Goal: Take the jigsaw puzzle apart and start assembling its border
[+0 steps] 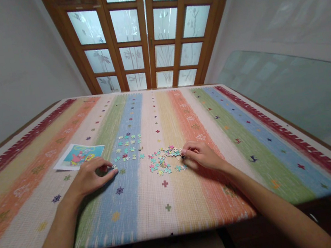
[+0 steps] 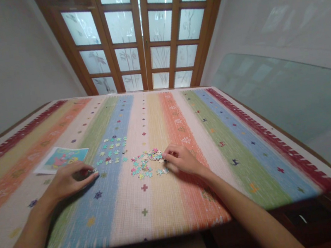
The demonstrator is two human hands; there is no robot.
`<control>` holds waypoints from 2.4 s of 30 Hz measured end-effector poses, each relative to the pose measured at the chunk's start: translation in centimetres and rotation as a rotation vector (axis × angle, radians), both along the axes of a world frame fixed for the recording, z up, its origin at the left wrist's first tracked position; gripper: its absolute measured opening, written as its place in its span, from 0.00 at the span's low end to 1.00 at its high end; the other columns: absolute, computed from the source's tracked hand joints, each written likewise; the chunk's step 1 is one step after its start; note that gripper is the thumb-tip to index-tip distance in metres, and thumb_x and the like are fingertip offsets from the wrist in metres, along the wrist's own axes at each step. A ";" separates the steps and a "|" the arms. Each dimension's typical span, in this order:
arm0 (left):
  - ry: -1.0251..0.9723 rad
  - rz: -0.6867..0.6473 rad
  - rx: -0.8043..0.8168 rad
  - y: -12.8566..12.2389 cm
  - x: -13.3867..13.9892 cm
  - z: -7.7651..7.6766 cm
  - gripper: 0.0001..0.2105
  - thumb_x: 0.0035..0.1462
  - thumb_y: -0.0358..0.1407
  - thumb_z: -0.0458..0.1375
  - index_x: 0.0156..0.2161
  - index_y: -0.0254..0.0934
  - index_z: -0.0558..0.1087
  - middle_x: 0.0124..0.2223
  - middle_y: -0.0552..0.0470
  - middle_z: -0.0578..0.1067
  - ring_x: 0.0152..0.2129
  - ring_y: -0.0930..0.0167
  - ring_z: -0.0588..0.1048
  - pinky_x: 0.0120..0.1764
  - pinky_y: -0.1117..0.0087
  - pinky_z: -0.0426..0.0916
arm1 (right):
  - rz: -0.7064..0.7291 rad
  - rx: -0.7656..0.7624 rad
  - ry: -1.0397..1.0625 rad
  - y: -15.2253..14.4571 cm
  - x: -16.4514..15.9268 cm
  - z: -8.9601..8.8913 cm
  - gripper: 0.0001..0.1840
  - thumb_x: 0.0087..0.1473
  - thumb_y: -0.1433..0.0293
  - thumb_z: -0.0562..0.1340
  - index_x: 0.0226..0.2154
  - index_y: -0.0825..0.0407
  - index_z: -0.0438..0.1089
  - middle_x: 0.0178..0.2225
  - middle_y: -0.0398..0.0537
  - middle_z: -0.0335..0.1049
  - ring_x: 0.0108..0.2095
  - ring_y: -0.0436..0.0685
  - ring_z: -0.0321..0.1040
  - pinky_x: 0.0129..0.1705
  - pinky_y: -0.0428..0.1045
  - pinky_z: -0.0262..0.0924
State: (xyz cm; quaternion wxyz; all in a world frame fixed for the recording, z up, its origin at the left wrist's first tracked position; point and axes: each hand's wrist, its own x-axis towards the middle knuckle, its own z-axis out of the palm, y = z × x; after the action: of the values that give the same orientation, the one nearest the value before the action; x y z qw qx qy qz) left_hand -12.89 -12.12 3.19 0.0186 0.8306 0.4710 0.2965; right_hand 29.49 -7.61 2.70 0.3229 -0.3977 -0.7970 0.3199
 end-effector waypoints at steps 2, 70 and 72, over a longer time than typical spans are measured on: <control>0.008 0.017 -0.051 0.1 0.0 -0.2 0.14 0.59 0.48 0.62 0.31 0.39 0.77 0.26 0.53 0.75 0.22 0.70 0.73 0.29 0.68 0.68 | -0.002 0.000 0.001 0.0 0.0 0.0 0.14 0.62 0.63 0.60 0.27 0.49 0.71 0.29 0.50 0.72 0.31 0.58 0.67 0.35 0.53 0.60; 0.248 -0.356 -0.057 3.7 11.8 0.7 0.15 0.70 0.40 0.50 0.52 0.40 0.76 0.52 0.47 0.80 0.52 0.58 0.73 0.56 0.53 0.67 | 0.024 0.220 -0.139 -0.1 0.0 -0.3 0.09 0.66 0.68 0.60 0.34 0.49 0.73 0.39 0.51 0.76 0.43 0.60 0.69 0.49 0.57 0.61; 0.237 -0.338 -0.041 4.5 12.3 0.9 0.15 0.70 0.39 0.49 0.52 0.39 0.76 0.50 0.46 0.80 0.50 0.60 0.73 0.54 0.55 0.68 | 0.029 0.224 -0.142 -0.2 0.0 -0.3 0.09 0.66 0.68 0.60 0.34 0.49 0.73 0.39 0.51 0.76 0.43 0.60 0.69 0.49 0.57 0.62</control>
State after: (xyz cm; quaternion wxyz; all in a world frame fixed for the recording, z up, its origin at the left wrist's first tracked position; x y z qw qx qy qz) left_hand -0.61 -7.67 4.11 0.0293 0.9264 0.3296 0.1797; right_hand 29.48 -7.78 2.41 0.3033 -0.3692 -0.8543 0.2047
